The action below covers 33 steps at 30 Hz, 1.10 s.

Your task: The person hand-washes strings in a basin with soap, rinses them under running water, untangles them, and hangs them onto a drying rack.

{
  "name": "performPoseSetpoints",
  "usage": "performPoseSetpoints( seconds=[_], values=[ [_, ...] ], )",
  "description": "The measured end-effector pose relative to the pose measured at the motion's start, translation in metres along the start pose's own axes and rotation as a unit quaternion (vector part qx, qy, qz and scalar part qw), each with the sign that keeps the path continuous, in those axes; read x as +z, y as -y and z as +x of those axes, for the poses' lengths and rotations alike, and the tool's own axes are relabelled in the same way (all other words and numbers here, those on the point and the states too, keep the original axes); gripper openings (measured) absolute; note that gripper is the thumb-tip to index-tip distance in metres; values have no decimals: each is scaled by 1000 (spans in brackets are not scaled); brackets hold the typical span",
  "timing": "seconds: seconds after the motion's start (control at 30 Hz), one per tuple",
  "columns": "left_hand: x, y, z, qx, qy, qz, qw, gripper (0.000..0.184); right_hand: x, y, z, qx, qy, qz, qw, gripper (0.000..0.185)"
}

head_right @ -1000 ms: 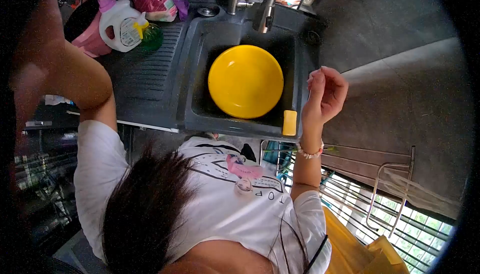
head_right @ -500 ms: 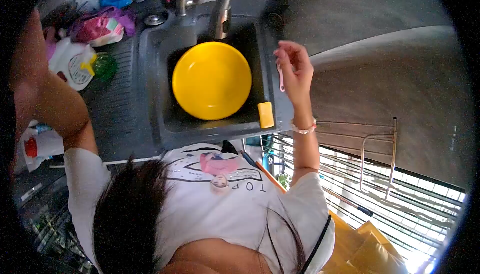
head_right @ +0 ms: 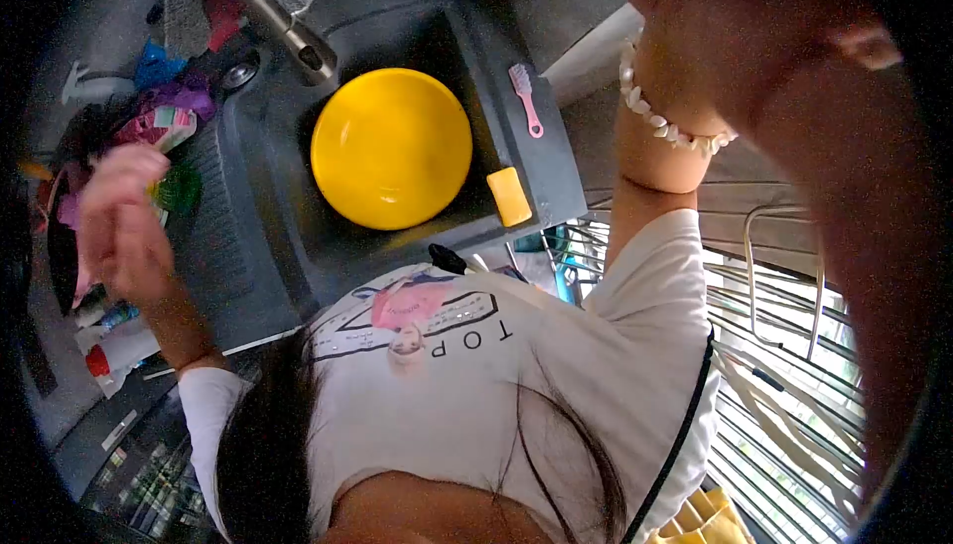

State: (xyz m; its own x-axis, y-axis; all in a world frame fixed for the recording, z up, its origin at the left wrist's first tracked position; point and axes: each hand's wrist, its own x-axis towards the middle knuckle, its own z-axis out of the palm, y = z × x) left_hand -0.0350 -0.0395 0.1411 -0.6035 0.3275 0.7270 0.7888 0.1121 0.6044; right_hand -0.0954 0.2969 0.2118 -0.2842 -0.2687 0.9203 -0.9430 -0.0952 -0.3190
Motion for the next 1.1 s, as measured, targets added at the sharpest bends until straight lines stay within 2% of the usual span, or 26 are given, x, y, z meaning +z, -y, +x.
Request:
performPoseSetpoints(
  seconds=[0.07,0.13,0.17,0.23,0.27,0.57,0.67,0.7,0.73,0.77,0.8,0.83,0.9,0.93,0.97,1.0,1.03,1.1],
  values=[
    [23,-6,-7,-35,40,-27,998,13,-9,-4,-3,1,-11,2,1000,29],
    [39,-20,-1,-36,32,-47,998,16,-18,-9,-4,5,-8,1,1000,26],
    [42,-25,-5,-28,30,-137,990,20,-21,-11,-7,8,-8,2,1000,25],
    [52,-39,-3,-1,13,-210,978,24,-27,-18,-8,-2,0,12,1000,23],
    [65,-63,6,-77,14,-279,957,26,-30,-22,-9,-7,4,18,1000,22],
    [113,-56,53,-123,63,-274,952,31,-39,-47,-12,-12,21,65,998,12],
    [112,-55,60,-182,50,-202,961,32,-29,-53,-28,53,32,72,996,10],
    [111,-51,56,-196,43,-184,962,33,-27,-55,-47,100,45,63,992,10],
    [111,-42,53,-214,39,-159,963,33,-27,-64,-79,187,53,41,980,9],
    [96,-5,31,-47,156,-370,915,31,-28,-73,-122,328,71,-30,942,7],
    [88,10,6,-67,140,-350,924,32,-26,-90,-168,407,92,-154,896,11],
    [80,8,-10,-204,124,-335,911,30,-24,-105,-218,432,152,-283,843,16],
    [82,23,-31,-403,96,-229,881,29,-39,-124,-317,416,189,-442,772,28],
    [83,32,-48,-459,76,-180,867,27,-42,-126,-354,416,196,-504,731,33],
    [85,41,-63,-513,55,-130,847,26,-43,-128,-376,414,193,-503,734,33],
    [85,52,-76,-511,54,-127,849,26,-45,-130,-393,470,200,-506,696,35],
    [84,63,-88,-551,-6,-127,825,24,-48,-132,-406,526,205,-505,653,37],
    [79,73,-98,-596,-80,-150,785,22,-59,-147,-422,561,233,-454,652,36]
  ],
)
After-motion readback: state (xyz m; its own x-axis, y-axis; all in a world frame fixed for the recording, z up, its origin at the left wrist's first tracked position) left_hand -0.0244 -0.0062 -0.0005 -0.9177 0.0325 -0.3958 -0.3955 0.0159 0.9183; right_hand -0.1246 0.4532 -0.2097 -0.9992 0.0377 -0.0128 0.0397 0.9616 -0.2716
